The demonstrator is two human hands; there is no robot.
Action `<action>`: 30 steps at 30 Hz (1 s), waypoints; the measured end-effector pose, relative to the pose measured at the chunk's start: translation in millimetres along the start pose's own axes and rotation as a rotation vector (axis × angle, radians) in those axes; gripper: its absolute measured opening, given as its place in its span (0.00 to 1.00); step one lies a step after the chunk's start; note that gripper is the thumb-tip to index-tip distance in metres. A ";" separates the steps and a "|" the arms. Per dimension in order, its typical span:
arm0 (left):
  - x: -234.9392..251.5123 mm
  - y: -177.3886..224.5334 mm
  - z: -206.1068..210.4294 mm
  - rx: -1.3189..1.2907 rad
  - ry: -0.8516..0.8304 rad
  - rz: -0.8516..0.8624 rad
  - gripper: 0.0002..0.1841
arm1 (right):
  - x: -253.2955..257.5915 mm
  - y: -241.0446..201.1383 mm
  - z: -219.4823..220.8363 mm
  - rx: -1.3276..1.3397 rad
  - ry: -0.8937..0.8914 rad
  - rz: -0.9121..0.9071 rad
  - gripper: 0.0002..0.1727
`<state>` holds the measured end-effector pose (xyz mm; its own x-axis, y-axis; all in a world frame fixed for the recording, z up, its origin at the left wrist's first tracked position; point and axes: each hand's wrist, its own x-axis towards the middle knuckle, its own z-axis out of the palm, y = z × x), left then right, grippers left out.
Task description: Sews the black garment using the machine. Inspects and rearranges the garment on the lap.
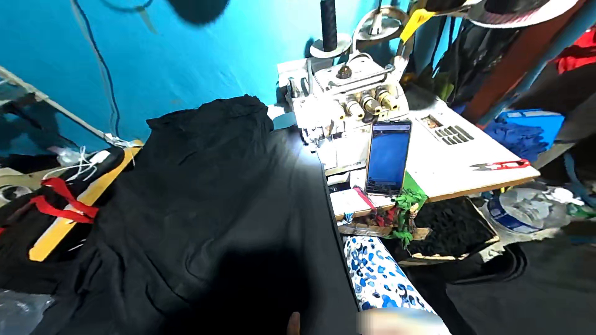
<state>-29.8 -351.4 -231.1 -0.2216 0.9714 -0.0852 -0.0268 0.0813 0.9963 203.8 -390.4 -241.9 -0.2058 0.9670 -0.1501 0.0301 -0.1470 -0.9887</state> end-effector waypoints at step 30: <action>217.0 107.7 107.2 0.406 0.167 0.291 0.19 | 198.0 -125.7 -57.4 0.019 0.426 -0.185 0.09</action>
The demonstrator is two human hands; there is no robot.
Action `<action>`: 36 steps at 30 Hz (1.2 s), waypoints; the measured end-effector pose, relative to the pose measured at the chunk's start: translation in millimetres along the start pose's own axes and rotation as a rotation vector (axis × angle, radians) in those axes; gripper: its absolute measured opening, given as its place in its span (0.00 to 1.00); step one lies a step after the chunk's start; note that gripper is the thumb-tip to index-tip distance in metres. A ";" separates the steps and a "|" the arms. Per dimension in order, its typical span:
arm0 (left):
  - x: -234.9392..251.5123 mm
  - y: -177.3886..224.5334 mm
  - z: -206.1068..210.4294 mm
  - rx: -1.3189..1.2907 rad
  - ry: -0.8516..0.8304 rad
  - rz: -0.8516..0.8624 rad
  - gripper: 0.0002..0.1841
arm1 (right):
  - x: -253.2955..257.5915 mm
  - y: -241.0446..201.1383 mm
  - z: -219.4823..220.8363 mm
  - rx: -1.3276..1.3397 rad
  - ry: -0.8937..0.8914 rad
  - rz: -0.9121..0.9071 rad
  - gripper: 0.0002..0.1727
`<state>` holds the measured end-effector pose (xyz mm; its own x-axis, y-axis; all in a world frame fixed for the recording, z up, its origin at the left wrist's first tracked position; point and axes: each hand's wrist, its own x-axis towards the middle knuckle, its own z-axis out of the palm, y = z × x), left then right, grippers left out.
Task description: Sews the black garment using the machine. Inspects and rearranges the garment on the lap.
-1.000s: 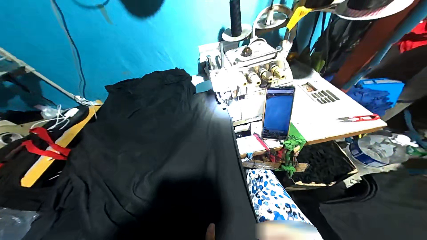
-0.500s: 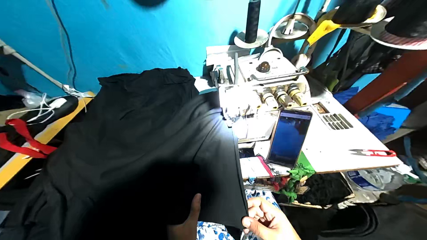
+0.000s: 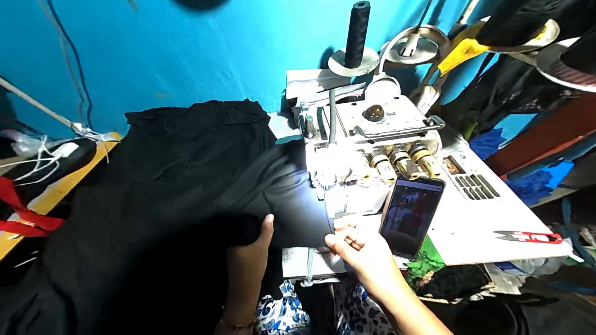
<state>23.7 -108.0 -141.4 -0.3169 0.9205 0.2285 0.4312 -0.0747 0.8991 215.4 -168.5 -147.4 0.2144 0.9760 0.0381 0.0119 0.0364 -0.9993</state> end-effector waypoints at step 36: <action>-81.7 12.8 -34.0 -1.072 0.101 -0.620 0.17 | 5.0 0.4 12.4 -0.115 0.404 0.159 0.13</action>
<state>26.4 -197.1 -135.9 -0.3042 0.8824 -0.3590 -0.7071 0.0434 0.7058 204.4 -161.0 -147.6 0.5861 0.8048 -0.0942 0.0519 -0.1533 -0.9868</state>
